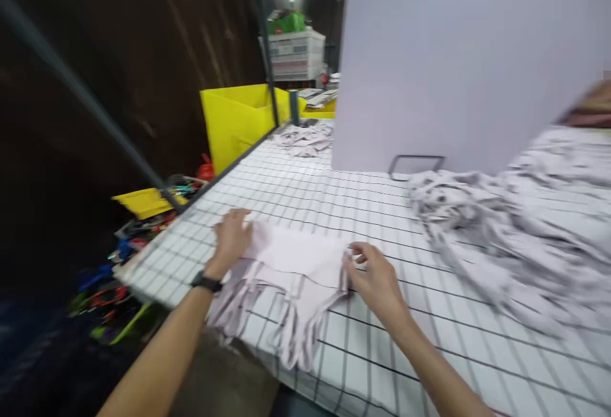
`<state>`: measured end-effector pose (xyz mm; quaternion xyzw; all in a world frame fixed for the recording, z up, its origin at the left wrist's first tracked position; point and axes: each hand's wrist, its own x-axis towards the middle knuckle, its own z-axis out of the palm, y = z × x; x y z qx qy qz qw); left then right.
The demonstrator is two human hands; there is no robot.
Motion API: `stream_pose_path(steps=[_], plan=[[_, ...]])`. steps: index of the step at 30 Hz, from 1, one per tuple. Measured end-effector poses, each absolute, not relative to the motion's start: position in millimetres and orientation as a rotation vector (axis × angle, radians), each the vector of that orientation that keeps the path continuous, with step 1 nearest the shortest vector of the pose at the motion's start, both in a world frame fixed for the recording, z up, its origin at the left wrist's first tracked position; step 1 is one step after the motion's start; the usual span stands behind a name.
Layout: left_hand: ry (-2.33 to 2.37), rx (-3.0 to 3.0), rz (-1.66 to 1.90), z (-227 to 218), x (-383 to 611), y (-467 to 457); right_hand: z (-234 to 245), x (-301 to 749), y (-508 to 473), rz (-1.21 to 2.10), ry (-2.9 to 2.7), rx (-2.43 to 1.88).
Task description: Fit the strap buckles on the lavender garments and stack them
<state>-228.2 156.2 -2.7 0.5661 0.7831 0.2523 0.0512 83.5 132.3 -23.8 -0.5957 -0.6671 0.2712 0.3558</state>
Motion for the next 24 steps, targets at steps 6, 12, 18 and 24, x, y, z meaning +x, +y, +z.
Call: stream_pose_path(steps=[6, 12, 18, 24], plan=[[2.078, 2.294, 1.121, -9.6, -179.5, 124.5, -10.7, 192.7, 105.3, 0.329, -1.599, -1.739], [1.389, 2.348, 1.114, -20.4, -53.0, 109.0, -22.7, 277.0, 122.5, 0.152, -1.387, -1.904], [1.037, 2.107, 0.765, -17.6, 43.8, 98.7, -14.1, 239.8, 75.4, 0.312, -1.571, -1.649], [1.099, 1.915, 0.706, -25.8, 59.6, 85.0, -10.0, 220.3, 34.6, 0.49, -1.671, -1.529]])
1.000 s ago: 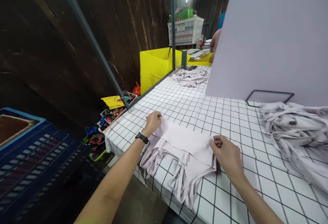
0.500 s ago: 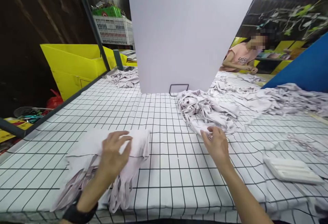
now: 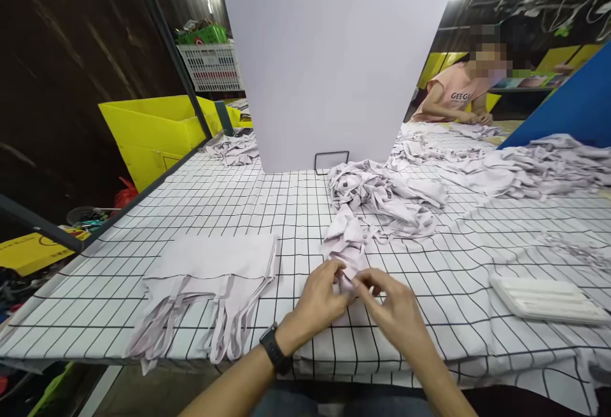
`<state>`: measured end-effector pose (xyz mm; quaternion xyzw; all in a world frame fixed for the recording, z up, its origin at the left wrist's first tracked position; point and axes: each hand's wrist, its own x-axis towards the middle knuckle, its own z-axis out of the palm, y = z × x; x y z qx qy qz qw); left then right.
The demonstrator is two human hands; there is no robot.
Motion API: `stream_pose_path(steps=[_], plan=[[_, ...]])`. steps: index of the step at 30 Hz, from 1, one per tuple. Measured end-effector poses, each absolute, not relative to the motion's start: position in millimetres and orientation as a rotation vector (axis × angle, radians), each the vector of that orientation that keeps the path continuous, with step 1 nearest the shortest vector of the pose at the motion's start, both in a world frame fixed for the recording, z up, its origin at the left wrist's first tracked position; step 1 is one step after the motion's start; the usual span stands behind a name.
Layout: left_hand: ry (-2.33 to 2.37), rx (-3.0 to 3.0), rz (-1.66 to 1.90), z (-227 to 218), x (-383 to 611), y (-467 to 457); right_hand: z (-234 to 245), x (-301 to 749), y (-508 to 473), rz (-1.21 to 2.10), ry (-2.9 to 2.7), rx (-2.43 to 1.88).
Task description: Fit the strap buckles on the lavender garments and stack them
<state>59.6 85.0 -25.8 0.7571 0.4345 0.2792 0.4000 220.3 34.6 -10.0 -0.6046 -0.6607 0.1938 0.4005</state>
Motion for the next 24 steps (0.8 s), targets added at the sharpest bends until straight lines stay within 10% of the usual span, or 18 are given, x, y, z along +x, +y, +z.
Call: stream_pose_path(steps=[16, 24], plan=[[1.045, 1.518, 0.821, 16.2, 70.8, 155.1, -17.8, 266.1, 104.8, 0.332, -1.292, -1.736], [0.277, 0.696, 0.876, 54.5, 40.9, 104.2, 4.7, 219.7, 46.9, 1.121, -1.04, -1.182]])
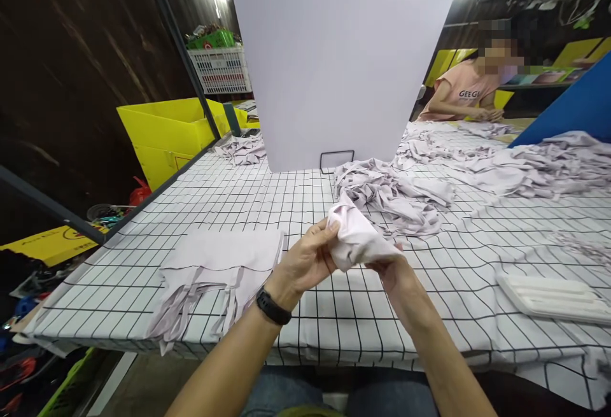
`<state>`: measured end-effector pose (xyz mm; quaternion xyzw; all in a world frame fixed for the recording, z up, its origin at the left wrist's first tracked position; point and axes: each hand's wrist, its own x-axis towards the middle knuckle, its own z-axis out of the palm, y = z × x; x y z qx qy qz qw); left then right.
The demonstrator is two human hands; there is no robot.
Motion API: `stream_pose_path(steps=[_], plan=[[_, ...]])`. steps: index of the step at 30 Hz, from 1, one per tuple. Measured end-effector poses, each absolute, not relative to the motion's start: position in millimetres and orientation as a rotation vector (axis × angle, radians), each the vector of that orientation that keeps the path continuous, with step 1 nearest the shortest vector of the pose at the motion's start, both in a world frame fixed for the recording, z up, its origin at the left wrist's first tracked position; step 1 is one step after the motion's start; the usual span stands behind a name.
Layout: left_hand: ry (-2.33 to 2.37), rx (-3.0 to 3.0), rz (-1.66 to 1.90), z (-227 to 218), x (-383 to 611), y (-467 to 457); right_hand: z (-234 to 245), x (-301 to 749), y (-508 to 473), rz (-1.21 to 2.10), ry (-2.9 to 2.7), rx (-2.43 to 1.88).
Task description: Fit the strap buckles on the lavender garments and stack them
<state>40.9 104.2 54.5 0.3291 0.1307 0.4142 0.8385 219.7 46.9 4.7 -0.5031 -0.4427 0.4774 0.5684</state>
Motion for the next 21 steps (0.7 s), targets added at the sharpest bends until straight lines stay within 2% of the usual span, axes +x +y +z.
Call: stream_pose_path(steps=[7, 14, 21], plan=[[0.222, 0.925, 0.732, 79.2, 23.9, 53.2, 36.7, 218.2, 2.1, 1.474, -1.094, -0.819], [0.401, 0.755, 0.846, 68.3, 28.3, 61.2, 48.0, 223.3, -10.5, 1.148, -1.036, -1.273], [0.436, 0.822, 0.798, 71.0, 32.9, 82.5, 71.7, 244.4, 26.0, 0.776, -1.148, -1.374]])
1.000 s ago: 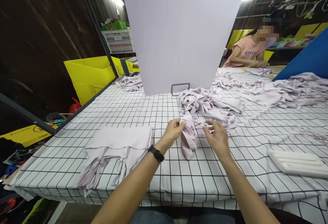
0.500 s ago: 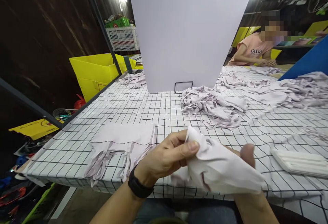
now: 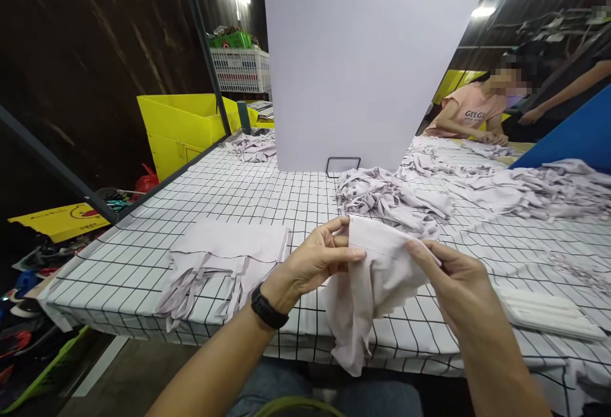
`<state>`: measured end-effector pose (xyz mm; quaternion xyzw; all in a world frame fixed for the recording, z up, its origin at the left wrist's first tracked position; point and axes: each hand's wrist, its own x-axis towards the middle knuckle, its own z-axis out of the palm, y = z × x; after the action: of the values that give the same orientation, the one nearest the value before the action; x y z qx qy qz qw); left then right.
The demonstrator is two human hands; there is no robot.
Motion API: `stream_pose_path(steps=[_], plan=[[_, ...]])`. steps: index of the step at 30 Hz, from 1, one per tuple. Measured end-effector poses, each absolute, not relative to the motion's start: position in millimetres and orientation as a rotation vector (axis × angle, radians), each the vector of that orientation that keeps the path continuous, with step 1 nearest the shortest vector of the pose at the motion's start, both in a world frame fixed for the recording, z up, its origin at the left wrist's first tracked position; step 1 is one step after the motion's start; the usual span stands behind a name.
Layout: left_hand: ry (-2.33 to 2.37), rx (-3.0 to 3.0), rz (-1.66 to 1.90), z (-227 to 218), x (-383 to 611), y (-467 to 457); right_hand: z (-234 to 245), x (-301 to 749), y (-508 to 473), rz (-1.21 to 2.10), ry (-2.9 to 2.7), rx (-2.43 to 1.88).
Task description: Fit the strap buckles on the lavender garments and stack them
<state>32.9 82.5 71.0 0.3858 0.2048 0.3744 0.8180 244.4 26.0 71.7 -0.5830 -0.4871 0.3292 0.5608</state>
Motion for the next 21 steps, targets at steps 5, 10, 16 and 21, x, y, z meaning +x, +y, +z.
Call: stream_pose_path(steps=[5, 10, 16, 21], plan=[[0.498, 0.899, 0.788, 79.2, 34.0, 97.2, 91.0, 246.2, 42.0, 0.706, -1.133, -1.391], [0.479, 0.94, 0.875, 93.7, 37.3, 105.7, 101.6, 244.5, 42.9, 0.657, -1.176, -1.457], [0.457, 0.982, 0.876, 101.7, 46.2, 107.5, 98.7, 248.8, 40.0, 0.644, -1.172, -1.374], [0.536, 1.061, 0.88, 98.1, 51.0, 116.0, 93.6, 255.1, 45.7, 0.722, -1.131, -1.345]])
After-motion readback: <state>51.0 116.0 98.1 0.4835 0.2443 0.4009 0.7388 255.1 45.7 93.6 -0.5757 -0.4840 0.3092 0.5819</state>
